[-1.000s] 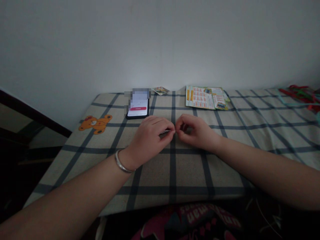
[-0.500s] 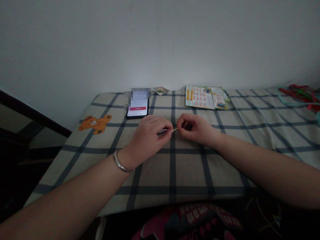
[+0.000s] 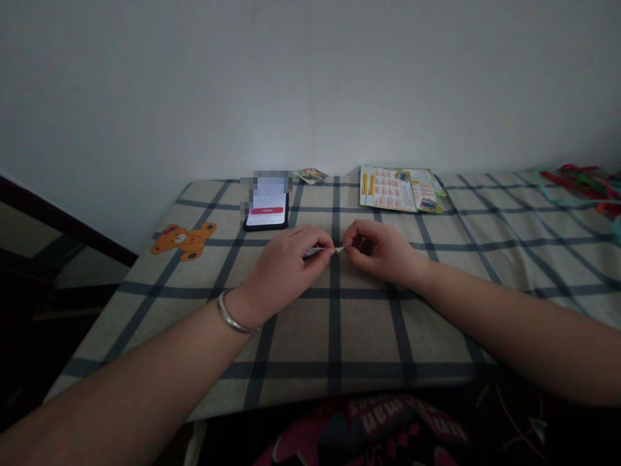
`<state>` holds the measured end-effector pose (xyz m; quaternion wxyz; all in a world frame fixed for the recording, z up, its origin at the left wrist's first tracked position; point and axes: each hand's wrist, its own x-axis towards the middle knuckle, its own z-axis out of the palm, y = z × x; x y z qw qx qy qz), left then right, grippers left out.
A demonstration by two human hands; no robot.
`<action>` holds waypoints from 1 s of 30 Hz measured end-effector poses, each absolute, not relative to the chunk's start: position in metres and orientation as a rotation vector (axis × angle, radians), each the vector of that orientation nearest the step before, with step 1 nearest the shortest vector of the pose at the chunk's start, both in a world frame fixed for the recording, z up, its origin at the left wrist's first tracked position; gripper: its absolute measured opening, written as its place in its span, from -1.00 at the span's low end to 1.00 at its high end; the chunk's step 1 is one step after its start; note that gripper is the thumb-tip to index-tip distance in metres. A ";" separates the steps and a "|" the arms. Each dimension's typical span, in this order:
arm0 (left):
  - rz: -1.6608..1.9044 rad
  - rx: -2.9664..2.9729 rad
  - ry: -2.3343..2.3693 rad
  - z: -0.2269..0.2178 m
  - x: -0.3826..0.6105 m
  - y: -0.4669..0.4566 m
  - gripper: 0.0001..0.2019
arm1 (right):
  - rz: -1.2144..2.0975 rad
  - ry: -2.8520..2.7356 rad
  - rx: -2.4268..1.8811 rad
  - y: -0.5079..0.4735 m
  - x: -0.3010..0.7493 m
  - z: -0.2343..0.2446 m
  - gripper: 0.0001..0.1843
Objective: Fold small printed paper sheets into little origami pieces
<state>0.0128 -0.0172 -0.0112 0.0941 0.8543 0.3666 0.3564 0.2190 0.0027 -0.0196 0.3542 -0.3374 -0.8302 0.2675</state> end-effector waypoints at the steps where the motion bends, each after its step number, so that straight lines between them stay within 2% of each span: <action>1: 1.057 2.516 1.101 -0.011 0.013 -0.017 -0.95 | 0.651 -2.155 -0.877 0.002 0.219 -0.019 -0.92; 5: 1.059 2.438 1.151 -0.011 0.013 -0.017 -0.95 | 0.539 -2.143 -0.875 -0.001 0.220 -0.018 -0.87; 9: 1.079 2.379 1.184 -0.009 0.013 -0.017 -0.95 | 0.593 -2.090 -0.881 -0.001 0.221 -0.018 -0.81; 14: 1.076 2.394 1.155 -0.009 0.012 -0.016 -0.95 | 0.739 -2.056 -0.930 0.001 0.220 -0.019 -0.86; 30: 1.015 2.483 1.185 -0.015 0.009 -0.011 -0.88 | 0.578 -2.016 -1.041 0.003 0.222 -0.020 -0.92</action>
